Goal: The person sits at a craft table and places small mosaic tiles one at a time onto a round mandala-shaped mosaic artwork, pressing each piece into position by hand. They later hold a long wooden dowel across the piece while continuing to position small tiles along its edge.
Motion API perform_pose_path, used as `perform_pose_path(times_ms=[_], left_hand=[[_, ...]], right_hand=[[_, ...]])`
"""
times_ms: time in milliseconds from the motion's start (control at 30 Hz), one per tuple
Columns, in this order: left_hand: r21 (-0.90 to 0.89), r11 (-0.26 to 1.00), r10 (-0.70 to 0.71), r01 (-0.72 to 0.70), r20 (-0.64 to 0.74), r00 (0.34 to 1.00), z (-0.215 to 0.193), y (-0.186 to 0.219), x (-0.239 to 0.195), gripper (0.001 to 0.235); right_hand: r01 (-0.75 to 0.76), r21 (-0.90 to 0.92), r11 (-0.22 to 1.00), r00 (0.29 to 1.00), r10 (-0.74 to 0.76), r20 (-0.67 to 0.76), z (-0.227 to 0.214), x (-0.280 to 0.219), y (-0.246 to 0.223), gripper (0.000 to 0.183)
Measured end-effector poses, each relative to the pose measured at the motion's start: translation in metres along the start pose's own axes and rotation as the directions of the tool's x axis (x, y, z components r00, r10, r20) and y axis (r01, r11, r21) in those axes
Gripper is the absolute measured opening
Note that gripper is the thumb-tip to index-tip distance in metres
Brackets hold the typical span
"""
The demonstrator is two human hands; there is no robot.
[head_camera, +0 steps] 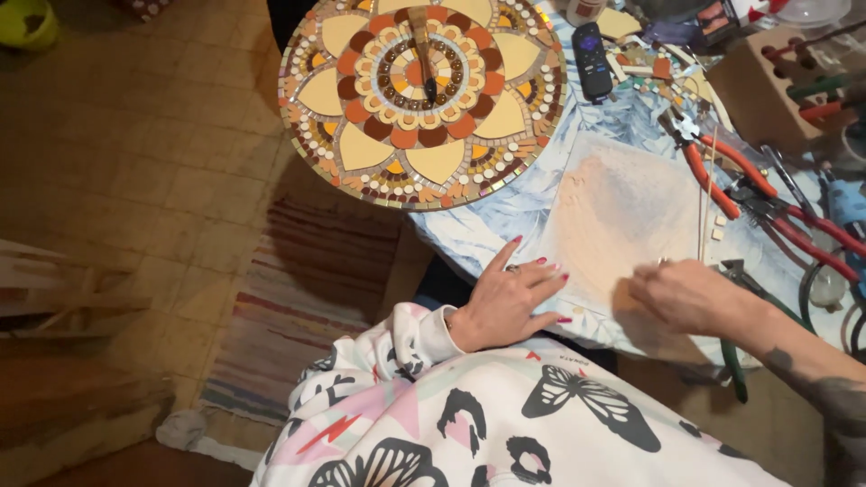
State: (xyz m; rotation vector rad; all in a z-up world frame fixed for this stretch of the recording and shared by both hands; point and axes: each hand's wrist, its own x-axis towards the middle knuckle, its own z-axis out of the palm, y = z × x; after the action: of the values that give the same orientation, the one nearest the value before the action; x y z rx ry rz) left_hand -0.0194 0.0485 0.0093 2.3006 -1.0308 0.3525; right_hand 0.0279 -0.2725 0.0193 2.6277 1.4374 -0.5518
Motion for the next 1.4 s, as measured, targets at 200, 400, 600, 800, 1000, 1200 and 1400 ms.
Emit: perform_pose_path(times_ms=[200, 400, 600, 800, 1000, 1200, 1400], left_hand=[[-0.588, 0.804, -0.197, 0.089, -0.123, 0.973, -0.029, 0.027, 0.028, 0.047], [-0.602, 0.798, -0.175, 0.033, -0.18, 0.968, -0.027, 0.025, 0.028, 0.038], [-0.458, 0.889, -0.174, 0.021, -0.293, 0.94, -0.019, 0.018, 0.028, 0.029], [-0.409, 0.911, -0.104, -0.051, -0.348, 0.932, -0.022, 0.015, 0.029, 0.031], [-0.386, 0.917, -0.045, -0.099, -0.347, 0.937, -0.028, 0.02, 0.031, 0.035], [-0.432, 0.901, -0.104, -0.041, -0.306, 0.946, -0.025, 0.023, 0.031, 0.036], [-0.46, 0.888, -0.159, -0.009, -0.325, 0.932, -0.018, 0.022, 0.029, 0.026]], right_hand=[[-0.059, 0.743, 0.667, 0.684, 0.569, -0.456, -0.009, 0.032, -0.074, 0.02], [0.231, 0.739, 0.633, 0.455, 0.601, -0.657, -0.023, 0.046, -0.096, 0.018], [0.276, 0.685, 0.675, 0.438, 0.546, -0.714, -0.021, 0.055, -0.099, 0.015], [0.376, 0.812, 0.446, 0.539, 0.608, -0.583, 0.009, 0.056, -0.092, 0.013], [0.524, 0.82, -0.229, 0.683, 0.688, -0.244, 0.019, 0.062, -0.087, 0.015], [0.601, 0.741, -0.3, 0.679, 0.68, -0.276, 0.027, 0.065, -0.088, 0.017], [0.622, 0.723, -0.301, 0.659, 0.7, -0.275, 0.024, 0.066, -0.092, 0.013]])
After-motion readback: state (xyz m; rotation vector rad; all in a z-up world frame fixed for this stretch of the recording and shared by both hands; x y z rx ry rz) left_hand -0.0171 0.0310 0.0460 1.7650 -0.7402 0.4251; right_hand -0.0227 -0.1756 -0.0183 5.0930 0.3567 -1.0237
